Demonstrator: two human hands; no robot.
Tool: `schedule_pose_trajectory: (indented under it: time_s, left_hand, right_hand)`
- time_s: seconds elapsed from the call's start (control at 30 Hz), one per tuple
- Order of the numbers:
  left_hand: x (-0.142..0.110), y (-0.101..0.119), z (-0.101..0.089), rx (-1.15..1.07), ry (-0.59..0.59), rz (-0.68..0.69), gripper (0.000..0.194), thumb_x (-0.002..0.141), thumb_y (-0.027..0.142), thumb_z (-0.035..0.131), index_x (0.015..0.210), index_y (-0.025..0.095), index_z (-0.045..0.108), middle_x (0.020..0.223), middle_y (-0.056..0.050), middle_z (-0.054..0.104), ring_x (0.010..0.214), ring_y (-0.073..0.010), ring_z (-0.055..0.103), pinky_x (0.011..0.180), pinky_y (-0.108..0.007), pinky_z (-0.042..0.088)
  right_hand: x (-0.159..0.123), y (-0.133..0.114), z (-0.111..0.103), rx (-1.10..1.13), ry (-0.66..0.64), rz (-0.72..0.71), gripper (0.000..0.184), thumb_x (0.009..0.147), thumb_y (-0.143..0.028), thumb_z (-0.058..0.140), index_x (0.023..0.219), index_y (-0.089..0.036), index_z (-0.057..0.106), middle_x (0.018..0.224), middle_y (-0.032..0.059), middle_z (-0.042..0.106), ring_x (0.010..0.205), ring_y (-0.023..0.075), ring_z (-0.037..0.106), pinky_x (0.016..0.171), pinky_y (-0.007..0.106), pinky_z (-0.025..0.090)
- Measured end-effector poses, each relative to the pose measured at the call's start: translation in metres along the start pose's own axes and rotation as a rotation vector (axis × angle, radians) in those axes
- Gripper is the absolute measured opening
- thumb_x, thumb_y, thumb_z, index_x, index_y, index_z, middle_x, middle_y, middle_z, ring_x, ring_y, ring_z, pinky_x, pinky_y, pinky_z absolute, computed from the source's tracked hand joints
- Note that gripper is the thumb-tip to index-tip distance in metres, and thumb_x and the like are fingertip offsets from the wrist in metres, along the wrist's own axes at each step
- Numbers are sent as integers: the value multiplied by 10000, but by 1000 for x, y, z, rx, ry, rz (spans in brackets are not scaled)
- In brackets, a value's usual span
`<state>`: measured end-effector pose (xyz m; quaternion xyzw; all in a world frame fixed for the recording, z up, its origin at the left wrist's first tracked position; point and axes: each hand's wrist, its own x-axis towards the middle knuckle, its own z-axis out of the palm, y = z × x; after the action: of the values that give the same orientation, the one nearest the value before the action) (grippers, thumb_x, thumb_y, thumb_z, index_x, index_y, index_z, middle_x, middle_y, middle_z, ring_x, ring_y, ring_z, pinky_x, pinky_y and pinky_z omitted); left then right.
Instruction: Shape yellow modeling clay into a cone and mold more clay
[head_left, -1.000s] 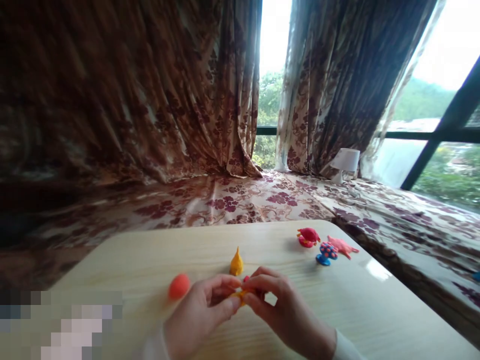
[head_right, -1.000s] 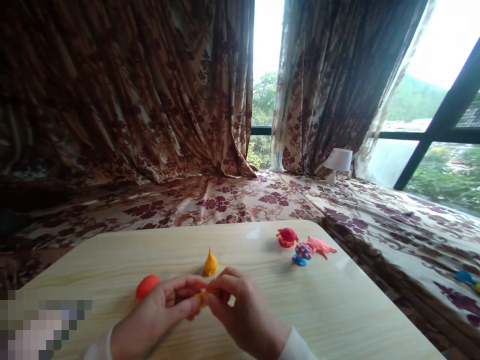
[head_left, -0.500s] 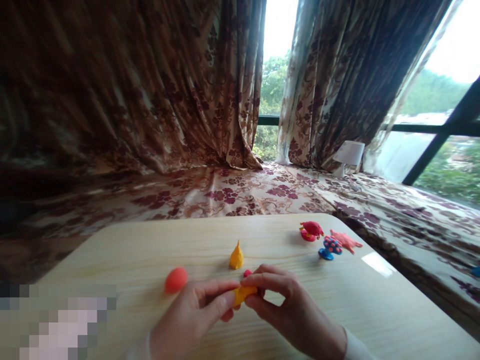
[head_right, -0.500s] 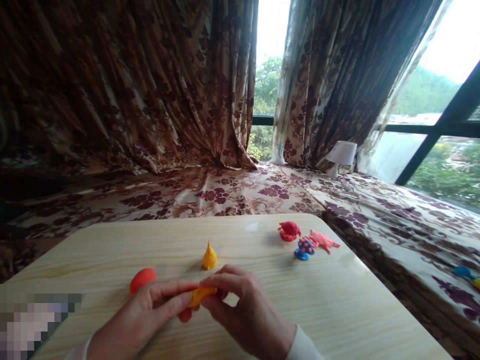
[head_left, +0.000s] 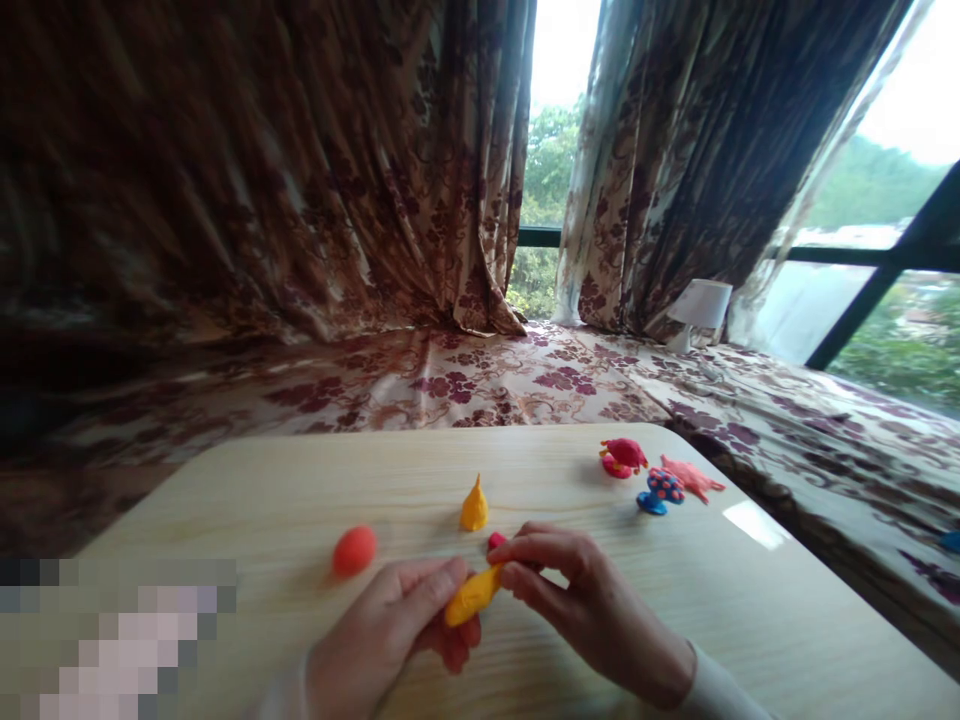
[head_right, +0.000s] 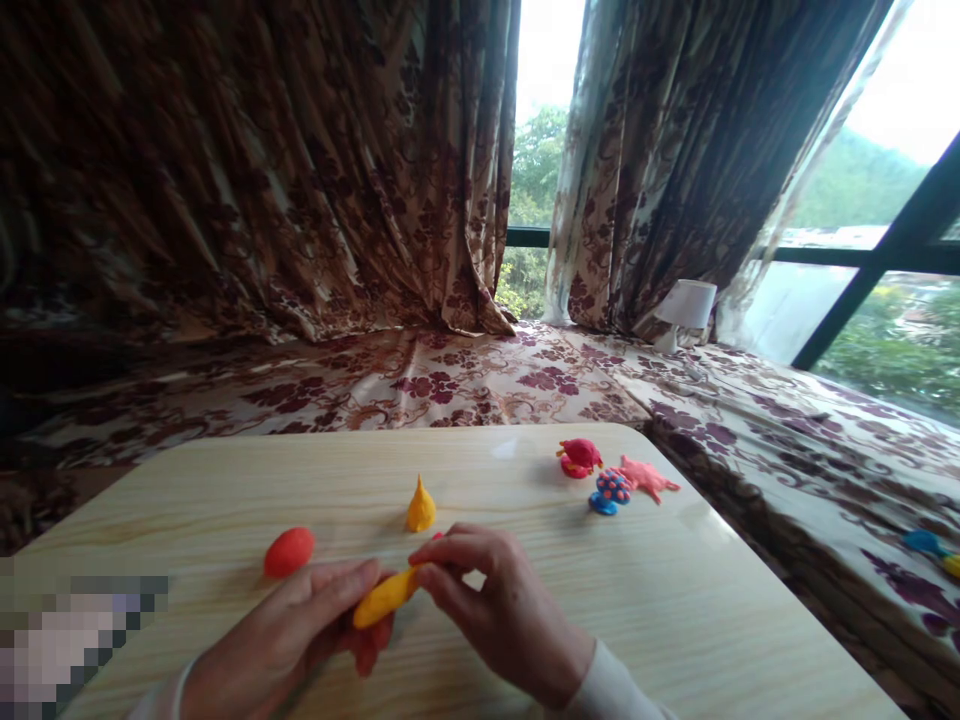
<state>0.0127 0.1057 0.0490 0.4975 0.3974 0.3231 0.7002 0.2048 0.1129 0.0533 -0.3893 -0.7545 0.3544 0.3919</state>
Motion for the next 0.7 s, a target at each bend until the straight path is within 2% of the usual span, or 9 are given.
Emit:
schedule_pose_trajectory:
  time_s: [0.07, 0.17, 0.23, 0.3, 0.4, 0.5, 0.6, 0.7]
  left_hand:
    - [1, -5, 2, -111, 13, -27, 433, 710, 562, 649, 657, 133, 660, 615, -36, 609, 531, -99, 520, 518, -211, 435]
    - [4, -9, 4, -206, 74, -38, 374, 628, 480, 754, 767, 136, 704, 656, -27, 621, 563, -92, 520, 527, -196, 442]
    - [6, -9, 5, -174, 130, -7, 363, 590, 430, 787, 819, 154, 728, 725, -39, 660, 615, -105, 544, 571, -206, 462]
    - [7, -8, 5, -27, 183, 49, 322, 582, 392, 786, 810, 169, 744, 769, -54, 693, 679, -140, 582, 636, -235, 485]
    - [6, -6, 3, 267, 300, 167, 229, 630, 363, 731, 792, 203, 754, 796, -62, 710, 777, -208, 622, 718, -290, 505]
    - [2, -5, 0, 441, 467, 355, 201, 739, 356, 627, 851, 236, 744, 879, -57, 698, 855, -223, 622, 793, -307, 498]
    - [0, -9, -1, 452, 580, 482, 227, 809, 356, 559, 929, 238, 711, 939, -47, 669, 869, -197, 607, 832, -290, 480]
    - [2, -19, 1, 314, 641, 469, 287, 823, 402, 529, 969, 203, 676, 888, -46, 647, 820, -179, 594, 791, -276, 486]
  right_hand:
    - [0, 0, 1, 15, 18, -11, 169, 868, -249, 568, 861, -160, 712, 758, 36, 665, 680, 127, 612, 632, 220, 483]
    - [0, 1, 5, 72, 66, -22, 119, 851, -222, 582, 871, -160, 682, 784, 33, 656, 697, 127, 608, 655, 227, 497]
    - [0, 1, 6, 100, 71, -19, 102, 828, -204, 600, 906, -164, 651, 809, 28, 647, 712, 128, 601, 663, 230, 503]
    - [0, 2, 7, 69, 41, -9, 69, 793, -174, 618, 862, -170, 623, 779, 10, 625, 693, 121, 580, 644, 225, 493]
    - [-4, 3, 4, -90, -42, 10, 114, 721, -75, 603, 733, -186, 578, 712, -20, 592, 659, 114, 551, 629, 220, 468]
    - [-10, 1, 2, -260, -151, -36, 317, 678, -15, 545, 915, -214, 611, 801, 1, 619, 775, 152, 583, 749, 262, 488]
    - [-16, -2, 9, -399, -245, -130, 411, 725, -16, 475, 1052, -224, 610, 978, 65, 613, 968, 200, 564, 864, 307, 479]
    - [-19, 0, 24, -481, -305, -169, 353, 760, -41, 471, 1044, -198, 607, 1104, 88, 588, 1041, 213, 541, 918, 323, 465]
